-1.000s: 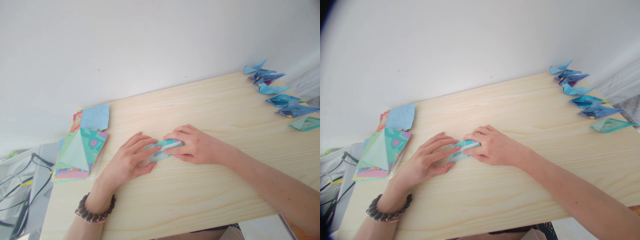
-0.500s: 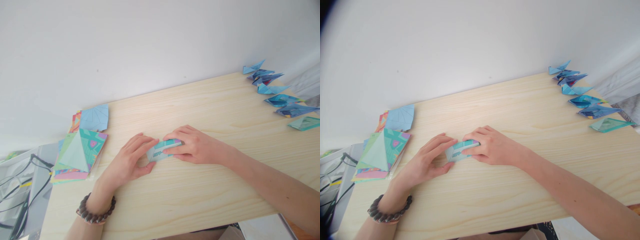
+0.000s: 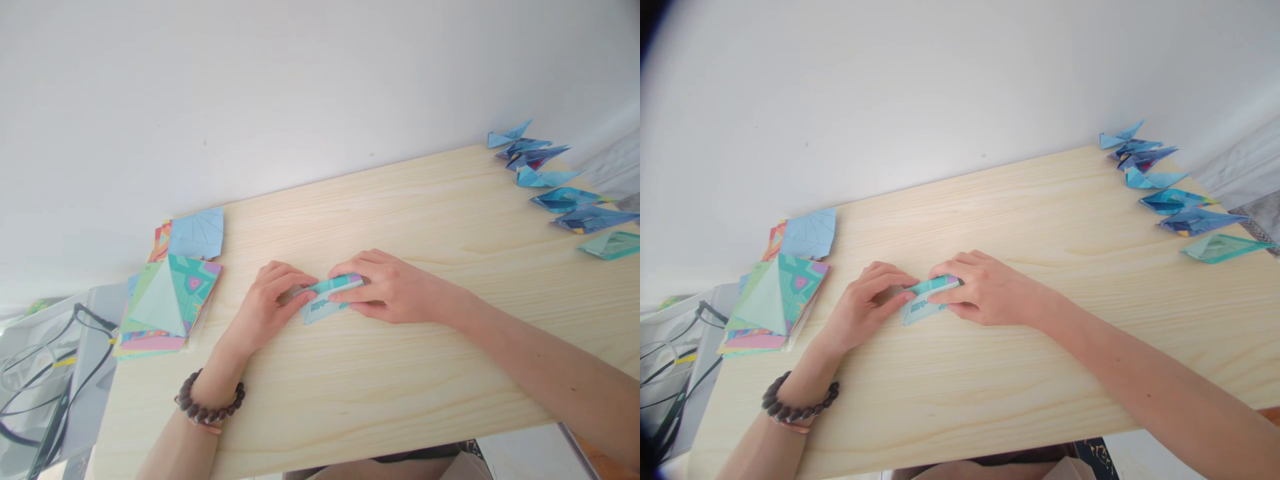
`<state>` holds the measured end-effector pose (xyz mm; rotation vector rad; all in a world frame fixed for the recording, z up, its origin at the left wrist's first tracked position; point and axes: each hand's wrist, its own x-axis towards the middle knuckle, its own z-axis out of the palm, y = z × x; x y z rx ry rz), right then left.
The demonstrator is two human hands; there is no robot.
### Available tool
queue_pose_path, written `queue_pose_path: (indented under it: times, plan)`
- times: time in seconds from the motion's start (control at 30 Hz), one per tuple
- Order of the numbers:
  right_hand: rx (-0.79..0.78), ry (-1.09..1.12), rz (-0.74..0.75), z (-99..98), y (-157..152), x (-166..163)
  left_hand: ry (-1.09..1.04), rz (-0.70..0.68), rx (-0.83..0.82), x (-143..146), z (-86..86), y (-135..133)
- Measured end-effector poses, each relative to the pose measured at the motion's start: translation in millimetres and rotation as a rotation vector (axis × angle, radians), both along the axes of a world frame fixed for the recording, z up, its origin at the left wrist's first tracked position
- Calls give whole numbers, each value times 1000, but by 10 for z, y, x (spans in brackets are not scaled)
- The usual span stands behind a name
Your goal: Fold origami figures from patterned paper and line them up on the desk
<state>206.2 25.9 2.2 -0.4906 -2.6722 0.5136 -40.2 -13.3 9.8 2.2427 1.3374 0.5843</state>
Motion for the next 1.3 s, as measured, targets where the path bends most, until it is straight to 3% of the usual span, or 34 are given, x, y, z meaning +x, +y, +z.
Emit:
queue_pose_path:
  times: [1.3]
  plan:
    - [13,-80,-17,25,-7,9,103,-157,47,-64,-24,30]
